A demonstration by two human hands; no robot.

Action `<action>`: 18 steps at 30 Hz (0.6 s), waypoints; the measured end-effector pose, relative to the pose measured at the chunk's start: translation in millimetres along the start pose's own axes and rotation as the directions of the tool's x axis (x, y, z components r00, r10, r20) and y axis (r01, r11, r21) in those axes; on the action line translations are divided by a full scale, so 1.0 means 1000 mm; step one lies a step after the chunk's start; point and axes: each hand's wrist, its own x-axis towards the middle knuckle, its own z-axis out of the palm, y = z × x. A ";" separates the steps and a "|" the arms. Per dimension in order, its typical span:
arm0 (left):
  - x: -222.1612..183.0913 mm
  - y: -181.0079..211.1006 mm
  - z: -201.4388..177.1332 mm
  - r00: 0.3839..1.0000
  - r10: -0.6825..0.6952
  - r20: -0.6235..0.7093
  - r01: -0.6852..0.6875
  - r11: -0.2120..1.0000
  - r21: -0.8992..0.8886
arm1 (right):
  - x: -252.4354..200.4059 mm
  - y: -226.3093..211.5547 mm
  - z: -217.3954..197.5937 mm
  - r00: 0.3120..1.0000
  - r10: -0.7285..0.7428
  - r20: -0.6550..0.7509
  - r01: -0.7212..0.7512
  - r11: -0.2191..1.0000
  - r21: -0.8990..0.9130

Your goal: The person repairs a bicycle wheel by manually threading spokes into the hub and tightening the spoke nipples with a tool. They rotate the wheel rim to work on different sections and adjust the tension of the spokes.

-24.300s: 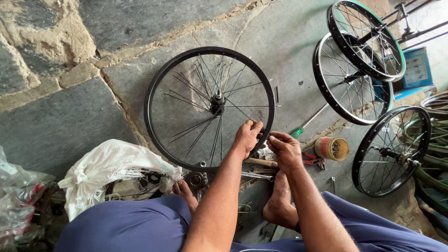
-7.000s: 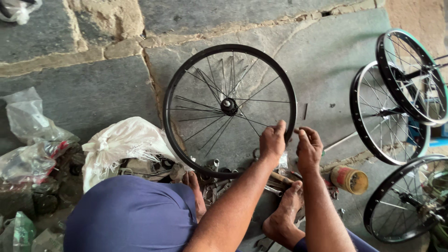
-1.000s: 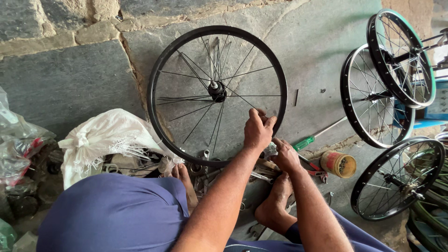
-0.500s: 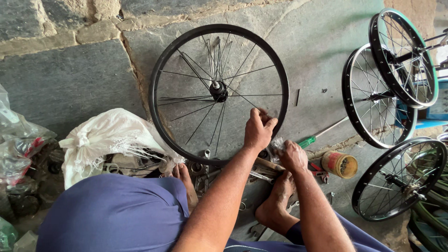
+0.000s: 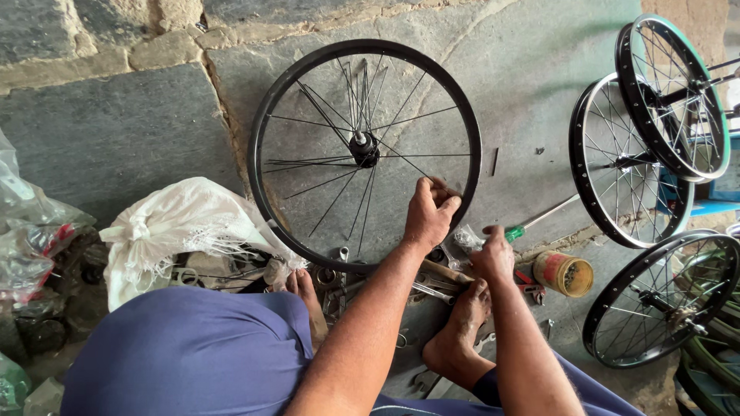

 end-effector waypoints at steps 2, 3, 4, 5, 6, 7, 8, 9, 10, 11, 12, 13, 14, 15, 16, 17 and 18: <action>-0.001 0.003 0.002 0.998 -0.059 -0.019 0.060 0.995 0.085 | 0.004 0.010 0.005 0.998 -0.030 -0.057 0.038 0.989 0.143; -0.002 0.005 0.004 0.995 -0.085 -0.043 0.091 0.983 0.158 | 0.006 0.014 0.007 0.995 -0.043 -0.088 0.061 0.975 0.214; -0.002 0.006 0.005 0.991 -0.108 -0.072 0.122 0.965 0.230 | 0.010 0.016 0.008 0.998 -0.024 -0.066 0.039 0.970 0.241; -0.002 0.006 0.004 0.993 -0.092 -0.069 0.105 0.973 0.205 | 0.013 0.018 0.008 0.999 -0.005 -0.043 0.017 0.964 0.267; -0.002 0.004 0.004 0.995 -0.077 -0.066 0.088 0.980 0.178 | 0.016 0.020 0.008 1.000 0.013 -0.019 -0.007 0.957 0.291; -0.002 0.001 0.004 0.996 -0.062 -0.062 0.071 0.986 0.152 | 0.017 0.022 0.007 0.999 0.032 -0.008 -0.026 0.925 0.378; -0.001 -0.002 0.004 0.999 -0.002 -0.051 0.005 0.998 0.067 | 0.017 0.022 0.006 0.999 0.049 0.004 -0.045 0.886 0.461; 0.000 -0.005 0.004 0.997 0.059 -0.045 -0.060 0.998 -0.018 | 0.016 0.022 0.006 0.998 0.064 0.019 -0.064 0.840 0.539; 0.001 -0.007 0.004 0.992 0.120 -0.041 -0.124 0.987 -0.104 | 0.015 0.020 0.005 0.999 0.023 0.048 -0.040 0.918 0.395; 0.001 -0.008 0.003 0.996 0.079 -0.036 -0.082 0.994 -0.075 | 0.013 0.017 0.005 0.997 -0.012 0.083 -0.009 0.970 0.241; 0.001 -0.008 0.003 0.999 0.037 -0.031 -0.038 0.998 -0.046 | 0.010 0.014 0.005 0.992 -0.039 0.123 0.029 0.996 0.081; 0.001 -0.007 0.003 1.000 -0.006 -0.027 0.005 1.000 -0.017 | 0.006 0.012 0.006 0.995 -0.066 0.078 0.060 0.995 0.076; 0.001 -0.004 0.003 0.999 -0.025 -0.040 0.027 0.999 0.044 | 0.000 0.008 0.008 0.995 -0.096 0.033 0.093 0.993 0.071; 0.002 -0.001 0.004 0.998 -0.044 -0.054 0.049 0.993 0.104 | -0.003 0.004 0.010 0.992 -0.126 -0.012 0.126 0.990 0.064; 0.001 0.001 0.004 0.996 -0.064 -0.069 0.075 0.984 0.163 | -0.005 0.001 0.010 0.993 -0.112 -0.023 0.113 0.992 0.057; 0.000 0.001 0.003 0.996 -0.064 -0.063 0.073 0.985 0.153 | -0.007 -0.002 0.010 0.995 -0.098 -0.035 0.100 0.994 0.050; 0.000 0.002 0.002 0.996 -0.064 -0.054 0.071 0.987 0.142 | -0.009 -0.005 0.008 0.995 -0.082 -0.048 0.084 0.996 0.043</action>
